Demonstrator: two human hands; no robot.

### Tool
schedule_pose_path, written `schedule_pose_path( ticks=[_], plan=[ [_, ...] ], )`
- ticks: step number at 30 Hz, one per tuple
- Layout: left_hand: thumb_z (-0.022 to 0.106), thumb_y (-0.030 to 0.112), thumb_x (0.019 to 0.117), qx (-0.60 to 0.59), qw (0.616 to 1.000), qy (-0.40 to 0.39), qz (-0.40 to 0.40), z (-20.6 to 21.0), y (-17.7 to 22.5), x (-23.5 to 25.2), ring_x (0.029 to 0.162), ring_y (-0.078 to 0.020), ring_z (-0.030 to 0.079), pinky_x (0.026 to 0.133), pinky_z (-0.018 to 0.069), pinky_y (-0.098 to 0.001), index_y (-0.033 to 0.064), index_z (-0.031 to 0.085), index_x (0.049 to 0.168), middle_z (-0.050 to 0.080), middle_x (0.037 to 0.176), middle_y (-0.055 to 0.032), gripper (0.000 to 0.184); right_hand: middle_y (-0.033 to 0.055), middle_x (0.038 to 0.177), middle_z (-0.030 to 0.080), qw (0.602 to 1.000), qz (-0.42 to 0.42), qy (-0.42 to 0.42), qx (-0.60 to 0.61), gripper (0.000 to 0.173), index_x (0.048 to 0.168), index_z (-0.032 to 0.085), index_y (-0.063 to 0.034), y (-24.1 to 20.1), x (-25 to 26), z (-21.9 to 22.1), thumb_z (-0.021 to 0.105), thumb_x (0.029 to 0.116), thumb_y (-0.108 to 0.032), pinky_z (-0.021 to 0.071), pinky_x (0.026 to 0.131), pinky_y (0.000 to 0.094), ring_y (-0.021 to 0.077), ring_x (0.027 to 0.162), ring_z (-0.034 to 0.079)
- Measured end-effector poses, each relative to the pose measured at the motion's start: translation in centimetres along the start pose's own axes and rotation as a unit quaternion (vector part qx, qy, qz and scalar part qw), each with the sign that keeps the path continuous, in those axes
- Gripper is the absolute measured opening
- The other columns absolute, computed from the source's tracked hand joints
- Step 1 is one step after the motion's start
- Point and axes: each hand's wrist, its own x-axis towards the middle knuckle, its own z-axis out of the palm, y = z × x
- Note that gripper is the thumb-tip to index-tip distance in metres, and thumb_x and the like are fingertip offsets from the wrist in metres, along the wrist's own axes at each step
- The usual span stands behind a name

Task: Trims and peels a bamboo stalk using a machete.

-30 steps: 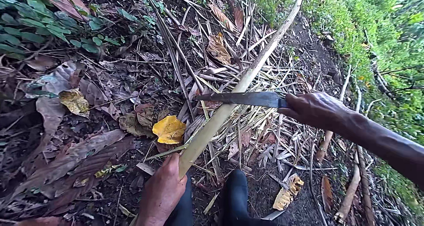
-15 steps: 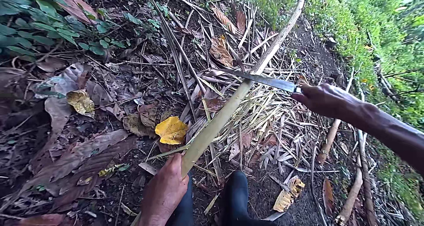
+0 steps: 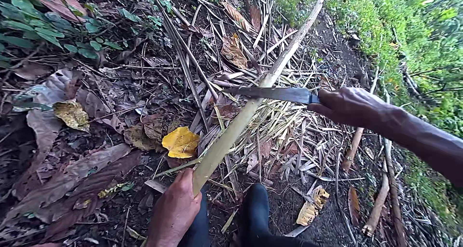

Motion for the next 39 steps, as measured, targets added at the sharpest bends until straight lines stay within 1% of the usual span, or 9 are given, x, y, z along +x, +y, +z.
schedule_pose_path(
  ticks=[4,11,15,22,26,28,31,36,39],
  plan=[
    [0.078,0.005,0.0774,0.011,1.0,-0.01,-0.013,-0.3,-0.1,0.2,0.085,-0.04,0.071,0.069,0.0569,-0.0592,-0.0005,0.064,0.117,0.069,0.103,-0.0209,0.042,0.0109,0.064,0.057,0.998,0.04,0.01,0.053,0.055,0.092,0.058,-0.0092,2.4,2.4,2.6,0.04,0.1056,-0.059,0.0498,0.054,0.0572,0.035,0.062,0.064],
    [0.077,0.003,0.0762,0.006,1.0,-0.002,-0.005,-0.2,0.1,0.3,0.083,-0.0419,0.071,0.068,0.0565,-0.0598,-0.003,0.064,0.116,0.069,0.101,-0.0228,0.042,0.0078,0.065,0.057,1.0,0.025,-0.005,0.016,0.053,0.095,0.058,-0.012,0.9,1.2,1.2,0.042,0.1039,-0.061,0.0508,0.054,0.053,0.0312,0.061,0.064],
    [0.077,0.005,0.0764,0.012,1.0,-0.015,-0.005,0.1,0.1,0.0,0.086,-0.0397,0.071,0.069,0.0576,-0.0584,-0.0001,0.064,0.118,0.069,0.105,-0.0208,0.044,0.019,0.072,0.061,0.989,0.143,-0.009,0.03,0.065,0.087,0.06,-0.0073,6.4,2.4,0.1,0.032,0.1052,-0.063,0.0493,0.059,0.0645,0.0428,0.071,0.066],
    [0.077,0.003,0.0763,0.003,1.0,-0.013,-0.005,0.2,0.1,-0.1,0.085,-0.0418,0.071,0.068,0.0565,-0.0605,-0.0017,0.064,0.116,0.069,0.104,-0.0219,0.042,0.0038,0.061,0.053,1.0,-0.03,0.005,-0.007,0.053,0.09,0.056,-0.0132,1.0,1.0,1.7,0.043,0.1032,-0.063,0.0489,0.052,0.0487,0.0266,0.057,0.061],
    [0.077,0.004,0.0775,0.013,0.999,-0.027,-0.014,-0.1,0.2,0.0,0.087,-0.041,0.071,0.07,0.0567,-0.0596,-0.0005,0.064,0.118,0.069,0.106,-0.0214,0.043,0.029,0.085,0.066,0.978,0.192,0.015,0.084,0.07,0.099,0.064,0.0006,8.1,3.6,2.7,0.032,0.1068,-0.061,0.0499,0.069,0.0726,0.0528,0.084,0.067],
    [0.077,0.005,0.0769,0.016,0.999,-0.027,-0.013,0.1,0.2,0.0,0.088,-0.0407,0.071,0.069,0.0567,-0.0593,0.0006,0.064,0.119,0.069,0.106,-0.0208,0.044,0.0333,0.092,0.066,0.958,0.272,0.035,0.087,0.078,0.093,0.064,0.0042,11.4,4.2,1.7,0.028,0.1057,-0.064,0.048,0.073,0.0758,0.0562,0.092,0.066],
    [0.076,0.004,0.0759,0.007,1.0,-0.017,-0.002,0.4,-0.1,0.0,0.085,-0.0396,0.071,0.068,0.0572,-0.0588,0.0002,0.065,0.12,0.069,0.105,-0.0205,0.046,0.0269,0.078,0.063,0.972,0.223,0.041,0.063,0.071,0.09,0.059,0.0002,10.9,3.4,1.8,0.03,0.1061,-0.063,0.0491,0.064,0.0692,0.0501,0.078,0.066],
    [0.078,0.003,0.0751,0.004,1.0,-0.017,-0.01,-0.1,-0.1,0.1,0.086,-0.0405,0.071,0.069,0.0569,-0.059,-0.0003,0.065,0.118,0.069,0.104,-0.0208,0.045,0.0074,0.061,0.056,0.995,0.049,0.056,0.069,0.053,0.091,0.06,-0.012,3.8,2.0,5.7,0.04,0.1048,-0.059,0.0494,0.051,0.0535,0.0307,0.058,0.062],
    [0.078,0.002,0.0752,0.004,1.0,-0.015,-0.007,0.2,-0.1,0.2,0.086,-0.0405,0.071,0.069,0.0568,-0.0593,-0.001,0.064,0.117,0.069,0.104,-0.0215,0.044,0.0112,0.065,0.058,0.995,0.045,0.022,0.081,0.053,0.095,0.058,-0.0076,2.5,2.6,5.8,0.041,0.1061,-0.056,0.0508,0.056,0.0572,0.0351,0.063,0.065]
  ],
)
